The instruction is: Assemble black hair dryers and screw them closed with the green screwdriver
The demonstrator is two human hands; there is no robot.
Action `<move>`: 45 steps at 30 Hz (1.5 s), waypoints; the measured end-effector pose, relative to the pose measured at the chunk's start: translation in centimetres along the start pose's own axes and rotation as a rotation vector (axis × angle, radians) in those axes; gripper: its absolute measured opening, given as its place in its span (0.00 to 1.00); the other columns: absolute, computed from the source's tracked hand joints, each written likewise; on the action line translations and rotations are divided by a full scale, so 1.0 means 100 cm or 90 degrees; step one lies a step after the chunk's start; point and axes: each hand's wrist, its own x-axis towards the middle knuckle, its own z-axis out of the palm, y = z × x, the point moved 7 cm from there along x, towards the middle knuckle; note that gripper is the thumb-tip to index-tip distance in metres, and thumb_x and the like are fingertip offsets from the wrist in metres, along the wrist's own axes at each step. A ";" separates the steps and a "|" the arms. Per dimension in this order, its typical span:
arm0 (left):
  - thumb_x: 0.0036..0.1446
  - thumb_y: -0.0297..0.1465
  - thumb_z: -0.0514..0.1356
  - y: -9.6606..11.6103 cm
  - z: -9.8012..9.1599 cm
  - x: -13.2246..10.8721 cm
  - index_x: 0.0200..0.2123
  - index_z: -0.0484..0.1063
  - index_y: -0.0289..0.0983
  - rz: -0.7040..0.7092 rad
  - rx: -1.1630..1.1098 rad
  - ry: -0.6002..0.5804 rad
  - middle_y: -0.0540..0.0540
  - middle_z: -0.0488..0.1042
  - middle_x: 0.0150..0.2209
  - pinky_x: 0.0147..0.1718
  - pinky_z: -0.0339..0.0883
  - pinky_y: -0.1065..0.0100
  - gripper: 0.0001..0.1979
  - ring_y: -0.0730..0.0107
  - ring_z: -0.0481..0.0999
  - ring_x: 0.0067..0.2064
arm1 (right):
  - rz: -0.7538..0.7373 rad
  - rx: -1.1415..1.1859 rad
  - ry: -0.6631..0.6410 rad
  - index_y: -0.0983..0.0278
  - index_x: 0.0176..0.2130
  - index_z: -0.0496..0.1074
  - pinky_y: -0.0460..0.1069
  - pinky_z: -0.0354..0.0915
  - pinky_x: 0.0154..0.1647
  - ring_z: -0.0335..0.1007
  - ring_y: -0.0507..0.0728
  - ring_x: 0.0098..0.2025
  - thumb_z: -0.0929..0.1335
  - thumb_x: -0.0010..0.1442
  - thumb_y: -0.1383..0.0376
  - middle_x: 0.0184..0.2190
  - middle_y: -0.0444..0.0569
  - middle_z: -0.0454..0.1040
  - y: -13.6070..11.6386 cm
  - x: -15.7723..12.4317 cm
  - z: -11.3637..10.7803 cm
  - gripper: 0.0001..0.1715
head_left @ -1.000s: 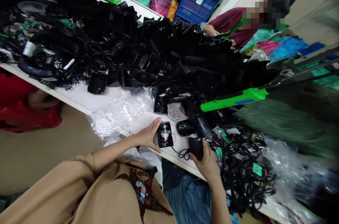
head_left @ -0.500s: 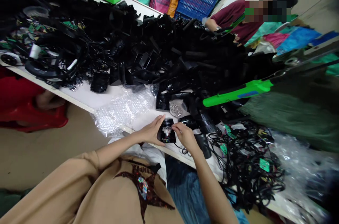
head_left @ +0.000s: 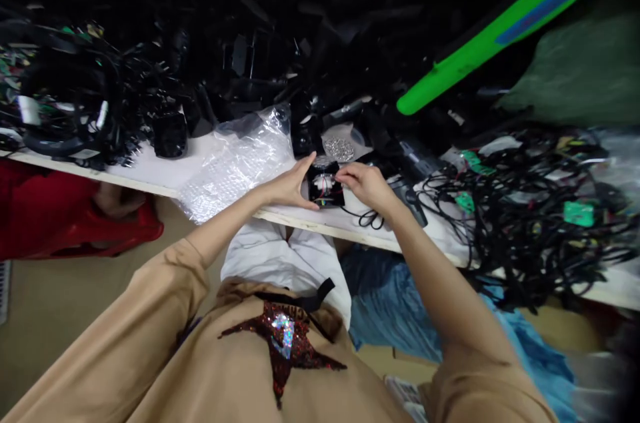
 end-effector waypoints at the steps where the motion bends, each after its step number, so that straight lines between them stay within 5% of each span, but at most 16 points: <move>1: 0.37 0.45 0.68 -0.002 0.000 0.001 0.64 0.28 0.38 0.001 -0.012 -0.004 0.36 0.34 0.66 0.61 0.45 0.53 0.62 0.49 0.41 0.66 | 0.004 0.002 0.009 0.64 0.28 0.71 0.49 0.62 0.37 0.68 0.55 0.33 0.64 0.55 0.67 0.29 0.48 0.73 0.002 0.000 0.000 0.08; 5: 0.39 0.45 0.67 -0.011 0.001 0.003 0.64 0.30 0.40 -0.005 -0.045 -0.028 0.35 0.34 0.66 0.56 0.56 0.53 0.59 0.48 0.46 0.64 | 0.012 0.004 0.045 0.65 0.27 0.71 0.48 0.61 0.33 0.67 0.54 0.29 0.64 0.54 0.68 0.26 0.47 0.72 0.005 -0.003 0.001 0.07; 10: 0.35 0.48 0.68 -0.009 0.000 0.005 0.64 0.30 0.39 0.030 0.053 -0.025 0.34 0.34 0.66 0.59 0.47 0.49 0.63 0.46 0.38 0.66 | -0.015 -0.015 0.082 0.66 0.28 0.72 0.48 0.60 0.32 0.66 0.53 0.29 0.63 0.55 0.67 0.26 0.46 0.72 0.002 -0.009 0.002 0.08; 15: 0.36 0.51 0.66 0.004 -0.002 -0.001 0.64 0.34 0.39 0.060 0.134 0.012 0.34 0.38 0.65 0.60 0.45 0.50 0.60 0.47 0.41 0.65 | -0.063 -0.053 0.087 0.66 0.30 0.72 0.48 0.61 0.34 0.66 0.54 0.32 0.62 0.55 0.70 0.28 0.48 0.71 0.000 -0.014 0.004 0.09; 17: 0.40 0.51 0.65 0.016 -0.008 -0.008 0.62 0.43 0.39 0.095 0.185 0.077 0.36 0.45 0.64 0.59 0.47 0.52 0.52 0.50 0.46 0.64 | -0.066 -0.076 0.087 0.66 0.30 0.72 0.48 0.60 0.35 0.66 0.54 0.32 0.61 0.54 0.71 0.28 0.48 0.71 0.000 -0.015 0.005 0.10; 21: 0.58 0.41 0.54 0.033 -0.012 -0.017 0.50 0.63 0.36 0.152 0.255 0.164 0.41 0.66 0.50 0.54 0.57 0.61 0.20 0.62 0.64 0.54 | -0.059 -0.122 0.077 0.67 0.30 0.71 0.48 0.59 0.34 0.66 0.55 0.32 0.61 0.54 0.72 0.28 0.49 0.70 -0.003 -0.014 0.005 0.10; 26: 0.61 0.32 0.52 0.027 -0.013 -0.004 0.41 0.68 0.34 0.121 0.308 0.166 0.45 0.71 0.38 0.41 0.63 0.68 0.09 0.68 0.70 0.41 | -0.071 -0.154 0.060 0.67 0.30 0.71 0.47 0.59 0.33 0.66 0.55 0.33 0.61 0.55 0.72 0.29 0.48 0.70 -0.014 -0.009 0.006 0.10; 32: 0.61 0.30 0.51 0.025 -0.011 0.005 0.37 0.70 0.35 0.118 0.390 0.122 0.46 0.71 0.36 0.37 0.62 0.69 0.08 0.68 0.70 0.38 | -0.053 -0.270 0.071 0.66 0.34 0.71 0.47 0.52 0.28 0.67 0.56 0.31 0.61 0.56 0.71 0.31 0.49 0.72 -0.015 -0.011 0.011 0.09; 45: 0.57 0.28 0.54 0.033 -0.011 0.013 0.32 0.72 0.36 0.095 0.511 0.088 0.47 0.71 0.30 0.32 0.60 0.66 0.07 0.63 0.71 0.36 | -0.084 -0.221 0.052 0.67 0.31 0.68 0.46 0.55 0.30 0.65 0.54 0.31 0.61 0.54 0.74 0.28 0.47 0.68 -0.016 -0.009 0.013 0.08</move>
